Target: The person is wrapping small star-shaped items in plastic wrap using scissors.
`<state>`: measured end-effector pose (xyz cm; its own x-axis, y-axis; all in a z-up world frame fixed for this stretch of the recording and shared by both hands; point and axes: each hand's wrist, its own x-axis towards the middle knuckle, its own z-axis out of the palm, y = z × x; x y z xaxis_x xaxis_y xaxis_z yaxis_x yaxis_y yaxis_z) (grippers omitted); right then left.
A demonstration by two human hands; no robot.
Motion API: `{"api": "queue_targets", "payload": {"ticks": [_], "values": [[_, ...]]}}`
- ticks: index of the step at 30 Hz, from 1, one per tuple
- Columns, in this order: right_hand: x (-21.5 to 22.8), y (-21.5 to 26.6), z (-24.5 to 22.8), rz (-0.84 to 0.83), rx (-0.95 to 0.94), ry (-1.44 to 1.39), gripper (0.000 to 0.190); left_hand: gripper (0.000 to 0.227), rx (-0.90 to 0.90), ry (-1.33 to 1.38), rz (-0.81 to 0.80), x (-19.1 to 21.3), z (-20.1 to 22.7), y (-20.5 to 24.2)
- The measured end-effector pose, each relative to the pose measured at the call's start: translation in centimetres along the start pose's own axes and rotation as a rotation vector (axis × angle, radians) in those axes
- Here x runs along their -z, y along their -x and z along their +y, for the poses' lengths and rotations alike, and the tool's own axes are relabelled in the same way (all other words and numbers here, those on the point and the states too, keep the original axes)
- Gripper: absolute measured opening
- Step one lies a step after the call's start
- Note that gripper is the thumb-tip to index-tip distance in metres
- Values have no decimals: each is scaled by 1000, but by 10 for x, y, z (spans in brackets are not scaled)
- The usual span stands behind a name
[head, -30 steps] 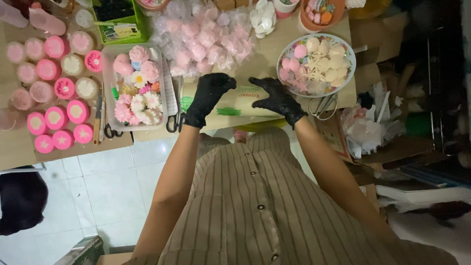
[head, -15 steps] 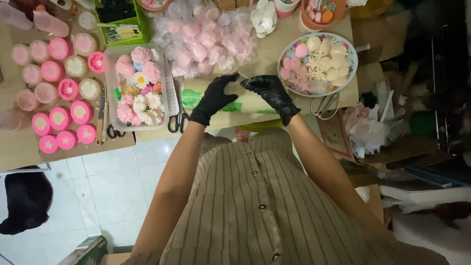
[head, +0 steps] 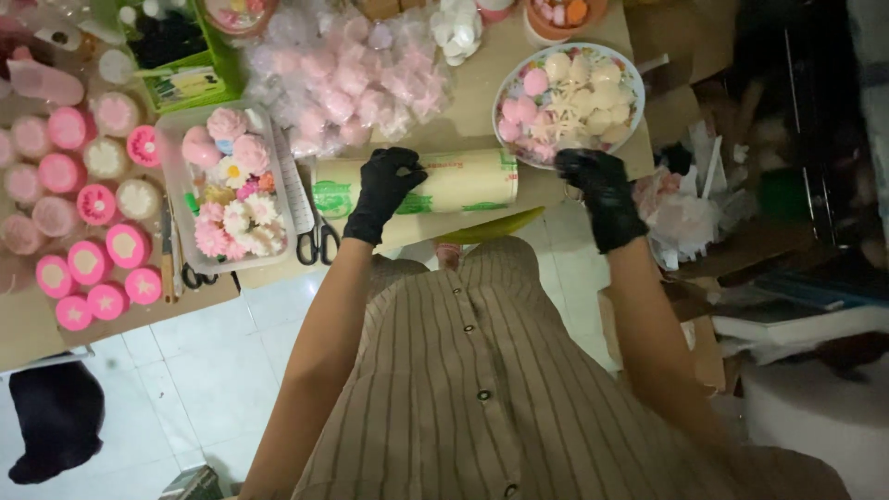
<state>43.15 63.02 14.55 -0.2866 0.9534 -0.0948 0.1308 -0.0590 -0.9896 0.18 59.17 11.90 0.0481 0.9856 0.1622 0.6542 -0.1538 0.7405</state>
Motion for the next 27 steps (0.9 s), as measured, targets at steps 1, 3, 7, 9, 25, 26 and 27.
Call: {"api": "queue_targets", "payload": {"ticks": [1, 3, 7, 9, 25, 26, 27], "values": [[19, 8, 16, 73, 28, 171, 26, 31, 11, 25, -5, 1, -1, 0], [78, 22, 37, 64, 248, 648, 28, 31, 23, 17, -28, 1, -4, -1], [199, 52, 90, 295, -387, 804, 29, 26, -6, -58, -72, 1, -8, -1], [251, 76, 74, 308, -400, 935, 31, 23, -21, -50, -86, 6, -5, -3], [489, 145, 97, 389, -952, 1759, 48, 57, 178, -140, -286, 38, 55, -18], [514, 153, 122, 394, -961, 1756, 48, 57, 172, -139, -292, 39, 57, -19], [538, 162, 147, 438, -804, 1683, 43, 58, 176, -158, -305, 40, 58, -20]]}}
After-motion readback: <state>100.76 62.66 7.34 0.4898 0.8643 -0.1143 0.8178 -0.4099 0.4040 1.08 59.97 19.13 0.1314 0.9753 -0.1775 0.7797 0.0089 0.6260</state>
